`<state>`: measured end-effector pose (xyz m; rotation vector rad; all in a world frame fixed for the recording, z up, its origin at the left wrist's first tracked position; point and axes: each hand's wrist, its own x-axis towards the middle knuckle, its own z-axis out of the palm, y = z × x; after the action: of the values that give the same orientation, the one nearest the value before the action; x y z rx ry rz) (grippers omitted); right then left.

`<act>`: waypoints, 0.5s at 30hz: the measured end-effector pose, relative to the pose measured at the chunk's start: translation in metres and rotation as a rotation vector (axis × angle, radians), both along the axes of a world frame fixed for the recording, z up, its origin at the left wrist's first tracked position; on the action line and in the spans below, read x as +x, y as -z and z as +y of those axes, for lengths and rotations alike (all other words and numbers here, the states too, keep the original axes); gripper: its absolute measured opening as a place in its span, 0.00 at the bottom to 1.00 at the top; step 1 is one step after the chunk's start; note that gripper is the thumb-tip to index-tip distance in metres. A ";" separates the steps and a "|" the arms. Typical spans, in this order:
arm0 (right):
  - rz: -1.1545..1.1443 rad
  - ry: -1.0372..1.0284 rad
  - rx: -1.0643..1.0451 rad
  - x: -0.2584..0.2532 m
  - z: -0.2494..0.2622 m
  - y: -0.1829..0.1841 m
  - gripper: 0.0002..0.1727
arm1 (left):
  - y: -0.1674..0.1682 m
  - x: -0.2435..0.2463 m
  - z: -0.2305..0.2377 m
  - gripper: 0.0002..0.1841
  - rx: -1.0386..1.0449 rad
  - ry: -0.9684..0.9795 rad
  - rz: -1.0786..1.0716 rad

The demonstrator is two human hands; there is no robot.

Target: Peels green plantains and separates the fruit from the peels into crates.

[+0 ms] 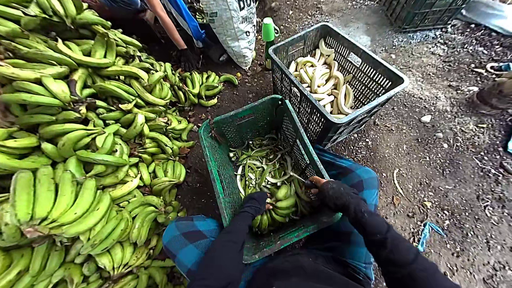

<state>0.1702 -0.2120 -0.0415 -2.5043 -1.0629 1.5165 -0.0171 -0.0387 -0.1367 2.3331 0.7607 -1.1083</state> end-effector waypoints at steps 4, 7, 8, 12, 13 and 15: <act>-0.181 -0.418 -0.355 -0.036 0.019 -0.018 0.30 | -0.055 -0.006 0.032 0.27 0.055 -0.179 -0.160; -0.192 -0.623 -0.414 -0.062 0.041 0.041 0.23 | -0.073 -0.016 0.067 0.25 0.108 -0.337 -0.444; -0.194 -0.672 -0.434 -0.067 0.047 0.070 0.24 | -0.076 -0.020 0.075 0.23 0.102 -0.399 -0.597; -0.183 -0.727 -0.446 -0.066 0.067 0.132 0.21 | -0.072 -0.038 0.093 0.20 0.040 -0.635 -1.066; -0.180 -0.726 -0.438 -0.065 0.074 0.131 0.20 | -0.068 -0.041 0.094 0.19 0.033 -0.680 -1.150; -0.179 -0.711 -0.418 -0.063 0.087 0.124 0.18 | -0.064 -0.046 0.091 0.18 0.000 -0.763 -1.221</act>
<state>0.1075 -0.1247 -0.1654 -2.7162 -2.0190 1.8416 -0.0627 0.0527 -0.0729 1.8775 0.9288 0.6107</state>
